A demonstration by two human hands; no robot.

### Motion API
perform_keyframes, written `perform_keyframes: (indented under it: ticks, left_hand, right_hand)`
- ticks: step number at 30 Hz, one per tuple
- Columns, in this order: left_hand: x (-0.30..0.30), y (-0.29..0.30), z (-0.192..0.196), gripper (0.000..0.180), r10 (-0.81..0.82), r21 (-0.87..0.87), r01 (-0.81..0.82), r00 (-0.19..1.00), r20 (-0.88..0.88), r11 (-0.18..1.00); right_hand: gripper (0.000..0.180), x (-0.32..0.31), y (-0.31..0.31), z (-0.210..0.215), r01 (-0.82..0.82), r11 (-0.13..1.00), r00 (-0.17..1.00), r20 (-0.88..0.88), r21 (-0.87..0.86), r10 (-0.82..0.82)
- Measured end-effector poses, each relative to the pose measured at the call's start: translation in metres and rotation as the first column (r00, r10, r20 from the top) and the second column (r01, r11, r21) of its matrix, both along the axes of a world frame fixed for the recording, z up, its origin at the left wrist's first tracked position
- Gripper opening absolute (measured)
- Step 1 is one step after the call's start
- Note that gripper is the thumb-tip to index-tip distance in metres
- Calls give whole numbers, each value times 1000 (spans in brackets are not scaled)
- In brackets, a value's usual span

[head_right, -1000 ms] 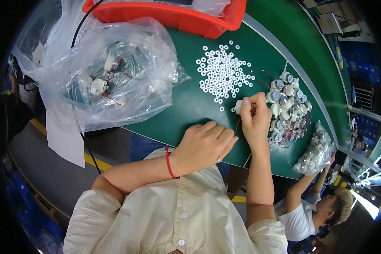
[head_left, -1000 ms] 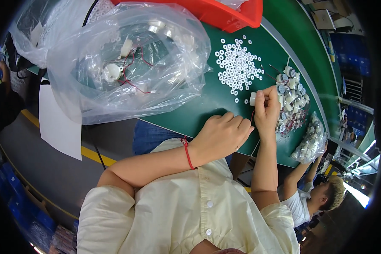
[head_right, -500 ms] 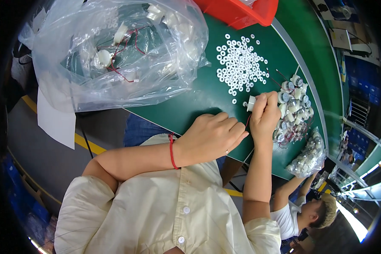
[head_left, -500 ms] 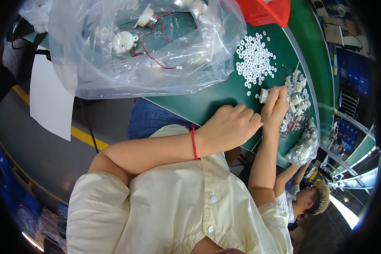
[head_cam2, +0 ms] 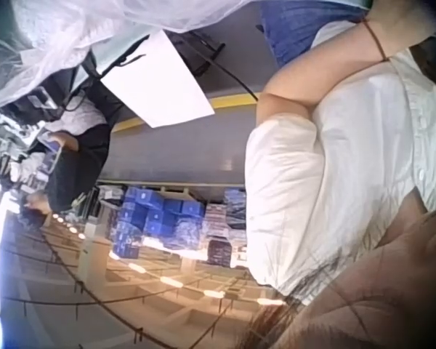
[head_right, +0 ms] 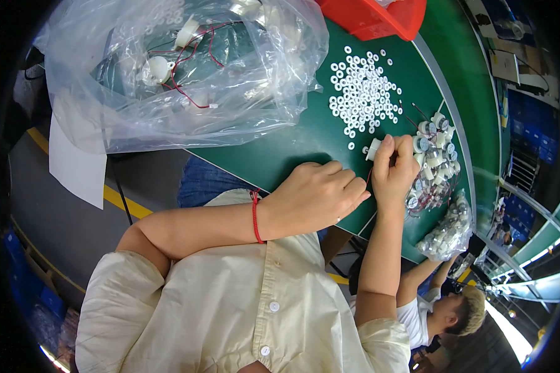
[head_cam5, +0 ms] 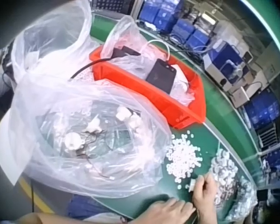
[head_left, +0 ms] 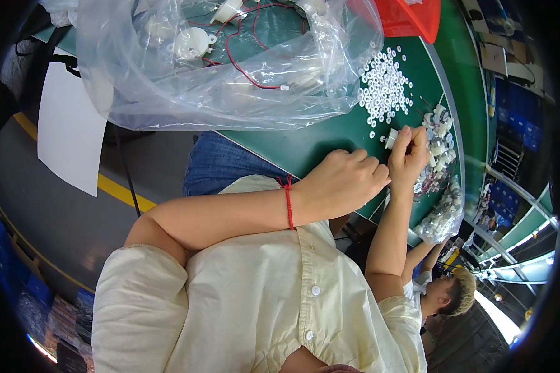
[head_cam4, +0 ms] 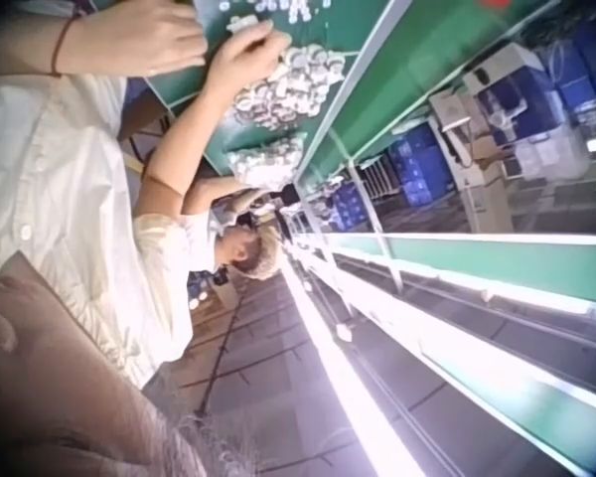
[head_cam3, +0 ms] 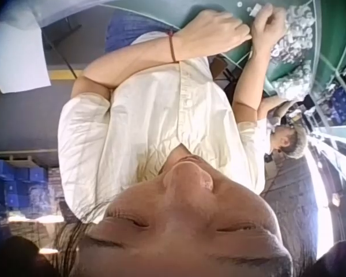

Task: The person assembles small circular lighting components by hand, inserting white rings into a lighting base and connecting wires to circuitry.

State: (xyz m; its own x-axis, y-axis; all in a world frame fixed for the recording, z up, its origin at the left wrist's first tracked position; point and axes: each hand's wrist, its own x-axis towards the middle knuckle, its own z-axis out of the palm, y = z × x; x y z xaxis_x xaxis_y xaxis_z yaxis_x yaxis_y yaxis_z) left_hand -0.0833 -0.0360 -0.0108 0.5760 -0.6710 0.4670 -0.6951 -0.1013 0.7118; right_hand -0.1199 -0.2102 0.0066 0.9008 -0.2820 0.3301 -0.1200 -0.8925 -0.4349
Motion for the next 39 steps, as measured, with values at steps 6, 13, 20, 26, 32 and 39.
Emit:
perform_keyframes:
  ticks: [6, 13, 20, 26, 32, 39]
  left_hand:
    - [-1, 0, 0, 24, -1, -11, 1, 1000, -1, 1000]
    - [-1, -1, -2, 24, -13, 4, 13, 1000, -9, 1000]
    - [1, 0, 0, 23, -9, -15, 9, 1000, -17, 1000]
    - [4, 0, 2, 24, -24, -29, 22, 998, -64, 999]
    - [21, 18, 21, 19, -277, -211, 185, 740, -612, 960]
    - [18, 26, 34, 44, -507, -484, 264, 23, -862, 835]
  right_hand:
    - [30, 3, 2, 5, -14, 999, 1000, -7, -43, 13]
    - [33, 16, 7, 13, -72, 990, 994, -95, -118, 61]
    - [30, 19, 6, 13, -256, 929, 966, -96, -267, 239]
    - [29, 17, 5, 8, -218, 950, 976, -61, -224, 210]
    - [32, -11, -13, 28, 331, 941, 903, 313, -66, -296]
    - [32, -58, -97, 26, 786, 611, 605, 333, -99, -724]
